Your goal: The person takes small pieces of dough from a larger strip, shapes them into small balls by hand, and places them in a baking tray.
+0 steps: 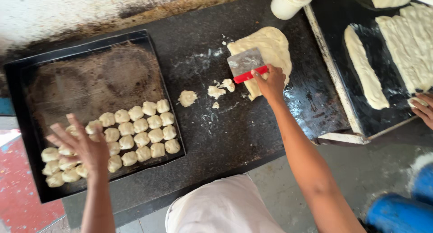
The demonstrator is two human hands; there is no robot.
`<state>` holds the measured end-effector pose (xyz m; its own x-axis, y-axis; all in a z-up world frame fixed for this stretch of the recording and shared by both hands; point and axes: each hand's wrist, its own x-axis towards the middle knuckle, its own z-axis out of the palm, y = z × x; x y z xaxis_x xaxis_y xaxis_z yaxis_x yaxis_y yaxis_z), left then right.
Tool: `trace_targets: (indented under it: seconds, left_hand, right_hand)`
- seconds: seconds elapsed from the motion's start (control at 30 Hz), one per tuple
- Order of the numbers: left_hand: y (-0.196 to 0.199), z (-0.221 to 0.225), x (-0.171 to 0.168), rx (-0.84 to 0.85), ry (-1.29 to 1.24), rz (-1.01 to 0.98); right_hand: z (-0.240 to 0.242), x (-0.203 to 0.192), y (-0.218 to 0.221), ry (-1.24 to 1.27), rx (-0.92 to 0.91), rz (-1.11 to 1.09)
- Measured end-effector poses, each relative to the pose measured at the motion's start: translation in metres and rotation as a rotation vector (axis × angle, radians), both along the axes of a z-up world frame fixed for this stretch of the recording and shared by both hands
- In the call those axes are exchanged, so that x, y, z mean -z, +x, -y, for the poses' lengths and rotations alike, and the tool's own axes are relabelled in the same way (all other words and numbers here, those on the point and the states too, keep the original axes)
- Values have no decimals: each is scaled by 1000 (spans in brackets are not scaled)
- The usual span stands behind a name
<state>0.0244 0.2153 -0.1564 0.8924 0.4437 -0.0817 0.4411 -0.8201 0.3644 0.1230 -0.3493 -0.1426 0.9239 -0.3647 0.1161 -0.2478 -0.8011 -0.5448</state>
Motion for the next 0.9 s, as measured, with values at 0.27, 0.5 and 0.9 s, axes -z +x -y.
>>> trace_targets:
  seconds: [0.27, 0.5, 0.9]
  left_hand:
    - [-67, 156, -26, 481, -237, 226]
    - [-103, 223, -41, 583, -285, 373]
    - [-132, 233, -29, 626, -185, 299]
  right_hand:
    - [-37, 17, -14, 790, -22, 283]
    - [15, -38, 14, 1621, 96, 251]
    - [3, -75, 107, -160, -308, -7]
